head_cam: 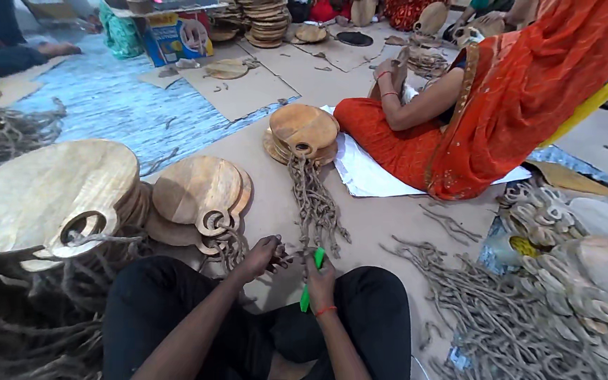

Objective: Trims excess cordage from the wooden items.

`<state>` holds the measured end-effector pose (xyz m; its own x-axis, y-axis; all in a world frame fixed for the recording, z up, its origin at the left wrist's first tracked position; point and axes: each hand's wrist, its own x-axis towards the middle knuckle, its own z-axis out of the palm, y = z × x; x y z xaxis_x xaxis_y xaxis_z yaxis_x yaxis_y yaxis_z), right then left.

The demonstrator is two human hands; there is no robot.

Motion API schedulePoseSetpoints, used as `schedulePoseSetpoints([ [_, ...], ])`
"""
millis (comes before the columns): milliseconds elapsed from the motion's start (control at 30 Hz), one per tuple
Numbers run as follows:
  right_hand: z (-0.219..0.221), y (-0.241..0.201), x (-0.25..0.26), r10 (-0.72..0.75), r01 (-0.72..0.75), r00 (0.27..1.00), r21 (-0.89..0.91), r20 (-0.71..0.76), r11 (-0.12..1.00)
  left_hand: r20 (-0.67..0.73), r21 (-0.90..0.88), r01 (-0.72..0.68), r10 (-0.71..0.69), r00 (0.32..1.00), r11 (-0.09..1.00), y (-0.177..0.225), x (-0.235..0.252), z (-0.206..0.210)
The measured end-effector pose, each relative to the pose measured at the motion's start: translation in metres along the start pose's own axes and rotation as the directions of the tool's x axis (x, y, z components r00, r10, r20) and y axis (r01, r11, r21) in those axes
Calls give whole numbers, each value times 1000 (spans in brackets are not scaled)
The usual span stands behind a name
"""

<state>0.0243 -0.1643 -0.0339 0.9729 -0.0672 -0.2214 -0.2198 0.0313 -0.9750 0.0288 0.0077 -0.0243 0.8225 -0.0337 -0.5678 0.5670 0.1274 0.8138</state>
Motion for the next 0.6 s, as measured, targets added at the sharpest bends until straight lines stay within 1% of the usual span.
schedulePoseSetpoints([
  [33, -10, -13, -2, 42, -33, 996, 115, -78, 993, -50, -43, -4, 2, 999, 999, 2, 0, -3],
  [67, -26, -26, -4, 69, -28, 988, 275, -140, 961, -96, -68, -13, 6, 995, 998, 4, 0, -7],
  [100, -46, -40, -4, 79, 9, 981, 449, -178, 894, -137, -79, -33, 22, 990, 996, 5, 1, -10],
  [133, -71, -53, -4, 76, 55, 980, 619, -183, 783, -153, -65, -55, 44, 987, 996, 4, 2, -12],
  [167, -96, -65, -4, 56, 105, 981, 751, -186, 651, -142, -15, -70, 67, 988, 997, 3, 5, -12],
  [200, -119, -74, -3, 15, 135, 986, 838, -168, 528, -89, 66, -66, 72, 993, 996, 2, 7, -11],
  [233, -137, -79, 2, -20, 138, 989, 892, -143, 431, 3, 159, -59, 59, 998, 986, 2, 7, -8],
  [267, -149, -80, 7, -29, 118, 993, 912, -116, 393, 118, 244, -65, 37, 992, 968, 2, 6, -2],
  [300, -153, -78, 13, -29, 79, 997, 897, -73, 435, 243, 300, -96, 22, 970, 949, 1, 4, 7],
  [333, -150, -76, 18, 4, 14, 1000, 840, -19, 542, 359, 319, -161, 38, 932, 934, 0, -1, 18],
  [400, -128, -58, 31, 81, -100, 995, 616, 59, 781, 535, 287, -358, 161, 829, 889, 7, -26, 44],
  [433, -110, -45, 38, 125, -148, 989, 494, 80, 857, 579, 267, -476, 256, 775, 838, 13, -39, 54],
  [467, -89, -34, 41, 168, -187, 982, 361, 84, 914, 600, 241, -571, 342, 724, 785, 17, -51, 57],
  [500, -66, -26, 42, 203, -217, 976, 233, 84, 948, 600, 184, -643, 433, 672, 743, 20, -59, 57],
  [533, -43, -22, 39, 232, -243, 968, 118, 98, 963, 585, 95, -691, 521, 621, 717, 22, -65, 55],
  [567, -20, -26, 33, 276, -283, 951, 29, 142, 959, 567, -4, -717, 593, 572, 697, 24, -69, 52],
  [600, 5, -44, 20, 343, -345, 924, -20, 169, 939, 552, -92, -723, 640, 535, 685, 27, -73, 52],
])
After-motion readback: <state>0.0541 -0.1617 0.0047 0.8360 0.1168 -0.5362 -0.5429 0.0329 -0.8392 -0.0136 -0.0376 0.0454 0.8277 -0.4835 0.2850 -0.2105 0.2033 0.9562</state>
